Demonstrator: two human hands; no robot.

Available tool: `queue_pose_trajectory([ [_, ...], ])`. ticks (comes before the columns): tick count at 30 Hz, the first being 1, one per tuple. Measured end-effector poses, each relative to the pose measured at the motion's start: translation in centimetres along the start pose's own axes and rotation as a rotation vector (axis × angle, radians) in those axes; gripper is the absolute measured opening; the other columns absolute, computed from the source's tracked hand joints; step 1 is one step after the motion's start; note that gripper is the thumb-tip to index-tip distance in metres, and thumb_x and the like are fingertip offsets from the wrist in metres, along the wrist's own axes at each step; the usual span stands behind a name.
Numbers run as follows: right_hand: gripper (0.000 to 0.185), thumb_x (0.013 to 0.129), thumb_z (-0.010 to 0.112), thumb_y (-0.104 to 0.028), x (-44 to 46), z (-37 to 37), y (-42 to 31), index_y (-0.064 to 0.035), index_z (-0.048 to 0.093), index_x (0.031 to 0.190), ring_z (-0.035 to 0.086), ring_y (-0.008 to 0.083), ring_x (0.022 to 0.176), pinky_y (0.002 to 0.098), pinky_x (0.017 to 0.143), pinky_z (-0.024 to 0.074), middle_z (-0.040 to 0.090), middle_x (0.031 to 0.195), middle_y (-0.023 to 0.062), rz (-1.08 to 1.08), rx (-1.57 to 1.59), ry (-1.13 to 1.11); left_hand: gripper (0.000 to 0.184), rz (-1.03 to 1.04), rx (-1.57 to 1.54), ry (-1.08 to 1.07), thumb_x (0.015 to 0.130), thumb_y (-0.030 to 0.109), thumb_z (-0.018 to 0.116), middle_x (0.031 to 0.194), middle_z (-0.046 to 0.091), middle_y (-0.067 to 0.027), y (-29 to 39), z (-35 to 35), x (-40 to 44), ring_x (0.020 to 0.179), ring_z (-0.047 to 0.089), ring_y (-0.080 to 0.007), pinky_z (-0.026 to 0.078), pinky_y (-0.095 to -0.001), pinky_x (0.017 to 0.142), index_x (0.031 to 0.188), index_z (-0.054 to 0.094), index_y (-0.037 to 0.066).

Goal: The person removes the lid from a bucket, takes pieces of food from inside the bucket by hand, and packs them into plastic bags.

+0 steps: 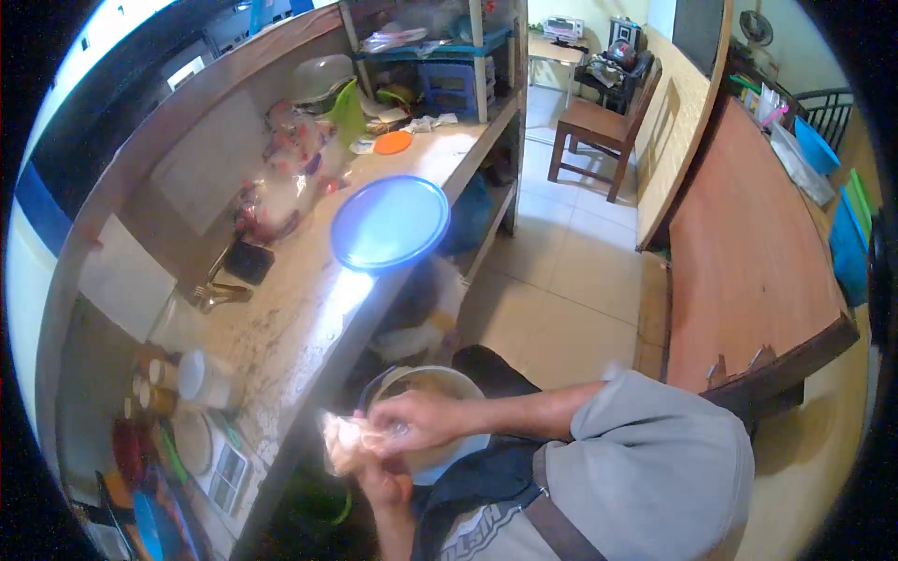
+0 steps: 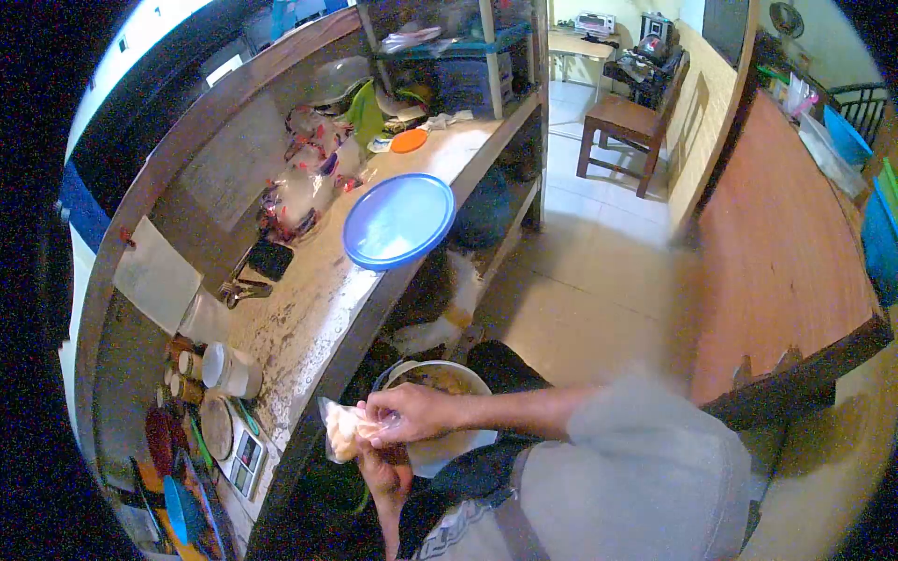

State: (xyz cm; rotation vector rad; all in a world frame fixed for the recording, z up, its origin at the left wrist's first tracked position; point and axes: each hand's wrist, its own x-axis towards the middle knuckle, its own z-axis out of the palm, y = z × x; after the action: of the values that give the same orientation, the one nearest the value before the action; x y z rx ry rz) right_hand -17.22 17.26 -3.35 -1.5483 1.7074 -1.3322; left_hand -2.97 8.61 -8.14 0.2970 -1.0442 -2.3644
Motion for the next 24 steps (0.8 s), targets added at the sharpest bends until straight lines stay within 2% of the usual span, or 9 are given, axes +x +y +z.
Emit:
queue_pose_trajectory([
  [2, 0.037, 0.081, 0.067, -0.036, 0.2, 0.5, 0.3, -0.0063, 0.059, 0.102, 0.063, 0.0305, 0.082, 0.0393, 0.071, 0.0490, 0.063, 0.087, 0.0143, -0.013, 0.058, 0.028, 0.072, -0.065, -0.089, -0.002, 0.085, 0.047, 0.059, 0.134, 0.045, -0.0067, -0.6, -0.2, 0.1, 0.124, 0.043, -0.0226, 0.032, -0.0390, 0.107, 0.139, 0.032, 0.007],
  [5, 0.035, 0.082, 0.065, -0.034, 0.0, 1.1, -0.2, -0.0065, 0.058, 0.103, 0.064, 0.0306, 0.080, 0.0398, 0.070, 0.0498, 0.064, 0.085, 0.0147, -0.041, 0.117, 0.078, 0.080, -0.110, -0.282, -0.329, 0.079, 0.055, 0.061, 0.140, 0.038, -0.0011, -0.9, 2.0, -0.3, 0.131, 0.034, -0.0189, 0.028, -0.0379, 0.109, 0.140, 0.031, 0.014],
  [8, 0.036, 0.083, 0.063, -0.032, -0.1, 1.0, -0.3, -0.0076, 0.056, 0.109, 0.065, 0.0307, 0.082, 0.0393, 0.072, 0.0502, 0.065, 0.087, 0.0147, -0.060, 0.121, 0.065, 0.077, -0.074, -0.088, -0.157, 0.081, 0.055, 0.059, 0.142, 0.034, -0.0010, -1.9, 1.3, -0.8, 0.132, 0.031, -0.0182, 0.027, -0.0382, 0.109, 0.140, 0.031, 0.014],
  [10, 0.037, 0.084, 0.062, -0.031, -0.1, 0.9, -0.2, -0.0083, 0.056, 0.113, 0.065, 0.0307, 0.084, 0.0389, 0.072, 0.0504, 0.066, 0.089, 0.0148, -0.061, 0.143, 0.021, 0.068, -0.034, -0.042, -0.116, 0.085, 0.052, 0.055, 0.136, 0.040, -0.0008, -2.1, 0.3, -0.6, 0.125, 0.039, -0.0169, 0.034, -0.0353, 0.104, 0.137, 0.035, 0.013],
  [12, 0.036, 0.088, 0.057, -0.028, 0.1, 0.5, 0.1, -0.0069, 0.054, 0.117, 0.061, 0.0333, 0.098, 0.0388, 0.082, 0.0480, 0.062, 0.106, 0.0152, 0.013, 0.166, -0.155, 0.057, -0.022, 0.083, 0.031, 0.090, 0.048, 0.052, 0.128, 0.048, -0.0003, -1.6, 0.3, -1.1, 0.113, 0.049, -0.0141, 0.043, -0.0295, 0.093, 0.132, 0.041, 0.011],
  [15, 0.035, 0.089, 0.057, -0.028, 0.0, 0.4, 0.8, -0.0063, 0.055, 0.116, 0.061, 0.0313, 0.098, 0.0372, 0.083, 0.0477, 0.062, 0.108, 0.0141, -0.079, 0.138, -0.155, 0.048, -0.051, 0.022, -0.002, 0.093, 0.042, 0.051, 0.120, 0.053, -0.0009, -1.4, 0.3, -1.3, 0.102, 0.053, -0.0103, 0.047, -0.0240, 0.083, 0.127, 0.045, 0.010],
  [19, 0.033, 0.088, 0.059, -0.027, 0.0, 0.2, 0.8, -0.0067, 0.057, 0.113, 0.061, 0.0278, 0.095, 0.0363, 0.083, 0.0478, 0.063, 0.105, 0.0126, -0.135, 0.182, -0.159, 0.044, -0.058, 0.430, -0.075, 0.095, 0.040, 0.049, 0.121, 0.053, -0.0023, -1.9, -4.7, -1.7, 0.101, 0.054, -0.0116, 0.047, -0.0261, 0.082, 0.127, 0.046, 0.010],
  [22, 0.032, 0.086, 0.063, -0.028, -0.1, 0.4, 1.3, -0.0065, 0.058, 0.109, 0.061, 0.0245, 0.096, 0.0359, 0.083, 0.0478, 0.063, 0.102, 0.0113, 0.063, 0.261, -0.172, 0.040, -0.377, 0.105, -0.226, 0.095, 0.039, 0.049, 0.114, 0.055, -0.0022, -1.4, -4.6, -1.2, 0.095, 0.056, -0.0116, 0.050, -0.0257, 0.078, 0.123, 0.048, 0.009],
  [24, 0.040, 0.085, 0.064, -0.039, -0.1, 0.1, 1.0, -0.0071, 0.059, 0.108, 0.063, 0.0220, 0.091, 0.0365, 0.078, 0.0494, 0.065, 0.097, 0.0119, 0.106, 0.236, -0.152, 0.046, -0.111, 0.107, -0.115, 0.096, 0.034, 0.049, 0.123, 0.049, -0.0088, -1.7, -0.4, -1.0, 0.112, 0.049, -0.0191, 0.043, -0.0330, 0.094, 0.129, 0.042, 0.002],
])
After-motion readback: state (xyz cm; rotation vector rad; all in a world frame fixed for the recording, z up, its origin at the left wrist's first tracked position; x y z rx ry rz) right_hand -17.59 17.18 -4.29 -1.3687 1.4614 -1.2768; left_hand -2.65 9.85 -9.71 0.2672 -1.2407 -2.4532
